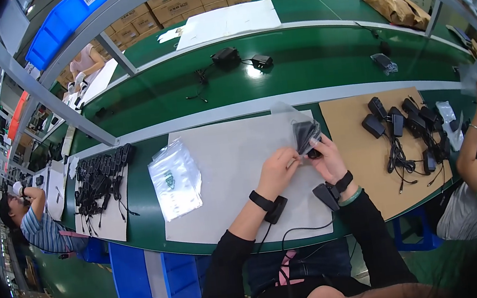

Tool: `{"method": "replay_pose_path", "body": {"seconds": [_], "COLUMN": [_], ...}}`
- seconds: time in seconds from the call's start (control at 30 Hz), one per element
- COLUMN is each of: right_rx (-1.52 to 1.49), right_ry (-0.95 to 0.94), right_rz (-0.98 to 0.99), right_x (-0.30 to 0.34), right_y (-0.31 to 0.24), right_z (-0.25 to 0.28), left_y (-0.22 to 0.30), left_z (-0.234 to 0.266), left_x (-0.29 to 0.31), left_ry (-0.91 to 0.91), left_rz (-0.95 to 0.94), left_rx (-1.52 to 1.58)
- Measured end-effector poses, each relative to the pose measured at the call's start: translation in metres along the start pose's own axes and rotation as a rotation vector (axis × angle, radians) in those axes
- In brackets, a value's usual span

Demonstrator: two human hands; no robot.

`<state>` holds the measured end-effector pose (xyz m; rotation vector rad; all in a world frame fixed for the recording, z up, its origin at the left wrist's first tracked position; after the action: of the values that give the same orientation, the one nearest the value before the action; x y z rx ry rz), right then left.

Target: The person picks up a power adapter, wraps its cord around the body, and slides it into a plastic bag. After placing the packaged adapter onto a cardboard sheet, they repeat the process with another adapter from the conveyor belt.

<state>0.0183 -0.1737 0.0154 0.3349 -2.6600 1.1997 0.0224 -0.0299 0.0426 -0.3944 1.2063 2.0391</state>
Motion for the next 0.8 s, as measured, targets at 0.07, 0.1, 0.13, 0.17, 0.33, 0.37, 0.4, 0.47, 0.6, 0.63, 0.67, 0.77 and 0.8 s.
{"method": "replay_pose_path", "body": {"seconds": [0.07, 0.1, 0.13, 0.17, 0.33, 0.37, 0.4, 0.47, 0.6, 0.63, 0.67, 0.77, 0.8], "right_rx": [-0.106, -0.016, 0.075, 0.164, 0.879, 0.833, 0.786, 0.739, -0.046, 0.018, 0.079, 0.123, 0.105], "right_ry": [-0.003, 0.009, 0.022, 0.03, 0.085, 0.076, 0.067, 0.059, -0.064, -0.046, -0.031, -0.046, -0.07], "right_rz": [-0.004, 0.062, 0.128, 0.192, 0.495, 0.438, 0.38, 0.324, 0.146, 0.209, 0.266, 0.271, 0.217], "right_x": [0.001, 0.0, -0.001, -0.001, 0.007, 0.003, -0.001, -0.003, 0.0, 0.001, 0.001, 0.003, 0.003], "right_y": [0.002, 0.001, 0.0, 0.0, -0.006, -0.005, -0.005, -0.001, 0.001, -0.002, -0.004, -0.005, -0.003], "right_z": [-0.002, -0.001, 0.0, -0.003, -0.019, -0.012, -0.007, 0.001, 0.002, 0.0, -0.001, -0.003, -0.003], "left_y": [0.0, 0.001, 0.001, 0.002, 0.005, 0.004, 0.002, 0.002, -0.002, 0.005, 0.01, -0.013, -0.025], "left_z": [-0.001, -0.001, -0.001, 0.001, 0.0, -0.003, -0.006, -0.011, -0.014, -0.012, -0.008, 0.028, 0.044], "left_x": [0.002, 0.004, 0.004, 0.006, 0.009, 0.008, 0.008, 0.007, -0.001, -0.001, 0.0, 0.006, 0.008], "left_ry": [-0.029, -0.04, -0.05, -0.059, 0.09, 0.043, -0.005, -0.052, -0.122, -0.142, -0.161, -0.023, 0.131], "left_rz": [0.081, 0.066, 0.05, 0.037, -0.31, -0.29, -0.269, -0.249, 0.198, 0.138, 0.082, 0.084, 0.142], "left_rx": [0.058, 0.088, 0.119, 0.144, 0.009, 0.002, -0.005, -0.011, 0.302, 0.339, 0.372, 0.267, 0.133]}}
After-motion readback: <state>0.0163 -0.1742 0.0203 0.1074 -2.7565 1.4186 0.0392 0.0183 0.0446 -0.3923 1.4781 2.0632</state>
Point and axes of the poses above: each hand's wrist, its own x-axis away from the middle knuckle, its own z-axis out of the back of the hand, y = z × x, the point moved 4 cm from there along -x, towards the middle knuckle, and after that the axes turned 9 degrees about -z, right-handed, at the moved point
